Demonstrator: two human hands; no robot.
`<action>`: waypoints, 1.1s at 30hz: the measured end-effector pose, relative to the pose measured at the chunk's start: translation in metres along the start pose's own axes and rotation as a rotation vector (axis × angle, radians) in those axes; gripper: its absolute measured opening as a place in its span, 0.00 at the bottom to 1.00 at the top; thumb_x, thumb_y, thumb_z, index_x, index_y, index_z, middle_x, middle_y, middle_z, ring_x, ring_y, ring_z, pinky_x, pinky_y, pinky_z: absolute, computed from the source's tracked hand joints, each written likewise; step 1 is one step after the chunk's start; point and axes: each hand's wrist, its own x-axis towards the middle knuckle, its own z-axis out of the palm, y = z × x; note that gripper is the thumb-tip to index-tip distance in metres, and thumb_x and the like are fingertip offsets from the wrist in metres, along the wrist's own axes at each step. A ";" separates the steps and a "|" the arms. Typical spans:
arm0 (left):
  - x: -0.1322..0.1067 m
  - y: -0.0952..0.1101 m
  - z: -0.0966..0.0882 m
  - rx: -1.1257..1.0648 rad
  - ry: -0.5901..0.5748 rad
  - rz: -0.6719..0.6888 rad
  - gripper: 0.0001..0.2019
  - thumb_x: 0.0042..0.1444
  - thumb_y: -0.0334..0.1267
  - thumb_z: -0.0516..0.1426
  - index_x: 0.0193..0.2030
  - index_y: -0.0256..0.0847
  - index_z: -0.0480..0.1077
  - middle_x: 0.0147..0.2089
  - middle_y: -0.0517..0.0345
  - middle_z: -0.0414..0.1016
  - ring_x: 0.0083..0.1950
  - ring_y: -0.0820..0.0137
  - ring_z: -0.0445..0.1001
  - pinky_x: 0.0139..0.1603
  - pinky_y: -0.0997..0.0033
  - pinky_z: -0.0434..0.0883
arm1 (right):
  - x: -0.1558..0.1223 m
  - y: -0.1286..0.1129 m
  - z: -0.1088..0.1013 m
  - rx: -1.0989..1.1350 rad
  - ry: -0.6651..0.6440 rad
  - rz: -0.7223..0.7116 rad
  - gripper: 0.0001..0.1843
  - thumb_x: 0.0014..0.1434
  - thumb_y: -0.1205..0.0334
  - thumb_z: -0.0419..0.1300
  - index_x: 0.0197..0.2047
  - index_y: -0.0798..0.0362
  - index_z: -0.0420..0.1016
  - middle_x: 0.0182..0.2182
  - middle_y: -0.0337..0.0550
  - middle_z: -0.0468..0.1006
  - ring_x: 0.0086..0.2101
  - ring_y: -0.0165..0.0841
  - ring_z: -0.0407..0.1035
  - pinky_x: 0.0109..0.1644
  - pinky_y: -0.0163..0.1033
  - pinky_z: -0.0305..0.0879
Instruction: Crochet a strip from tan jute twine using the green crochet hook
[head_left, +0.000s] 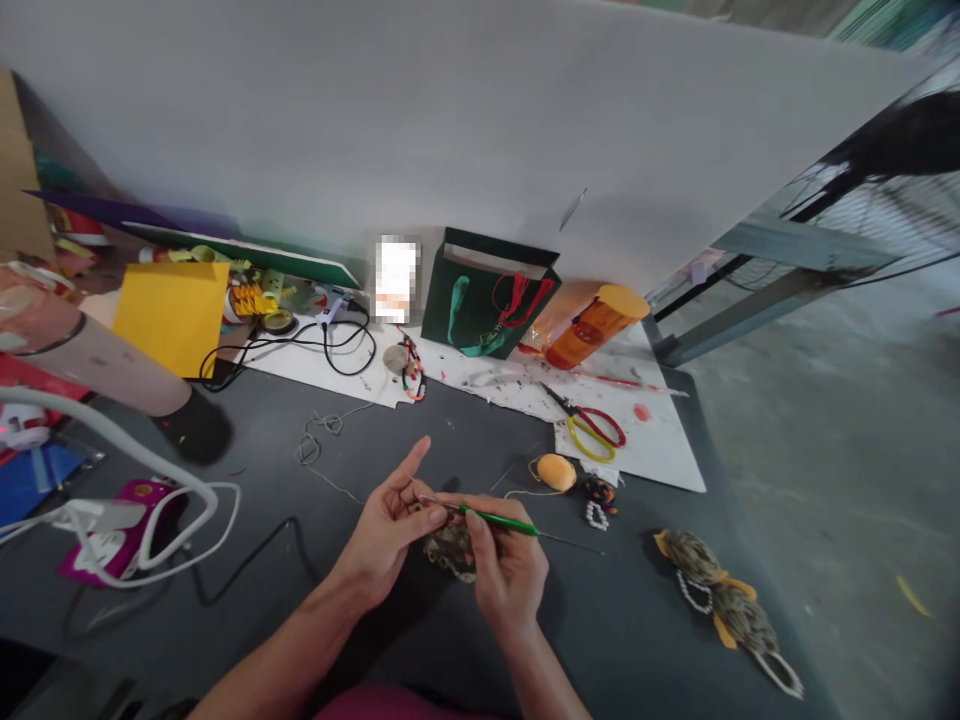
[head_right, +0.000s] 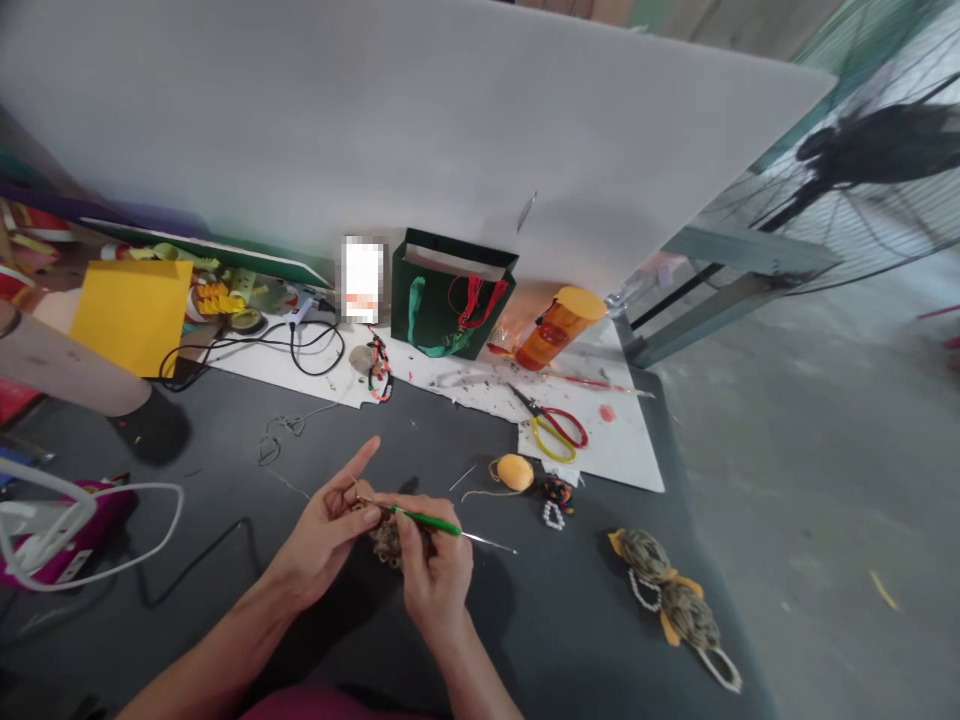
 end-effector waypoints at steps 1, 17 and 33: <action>0.000 -0.001 0.001 0.025 0.025 0.030 0.40 0.41 0.32 0.75 0.64 0.47 0.71 0.25 0.68 0.75 0.30 0.79 0.72 0.38 0.78 0.69 | 0.001 0.000 0.001 -0.015 -0.022 -0.048 0.11 0.66 0.69 0.59 0.46 0.47 0.80 0.37 0.44 0.86 0.36 0.37 0.82 0.39 0.41 0.80; 0.001 0.002 -0.004 -0.050 -0.004 -0.087 0.35 0.42 0.33 0.74 0.60 0.48 0.75 0.28 0.66 0.75 0.32 0.78 0.72 0.41 0.76 0.67 | -0.003 -0.004 0.002 -0.123 0.193 0.081 0.11 0.71 0.55 0.54 0.41 0.51 0.74 0.29 0.41 0.79 0.21 0.30 0.72 0.23 0.34 0.72; 0.000 0.001 -0.001 -0.040 -0.071 -0.105 0.32 0.41 0.30 0.74 0.57 0.49 0.78 0.29 0.66 0.73 0.34 0.77 0.72 0.45 0.73 0.67 | -0.006 0.009 0.014 0.482 0.109 0.519 0.14 0.61 0.48 0.66 0.37 0.50 0.76 0.31 0.41 0.82 0.31 0.35 0.78 0.36 0.39 0.77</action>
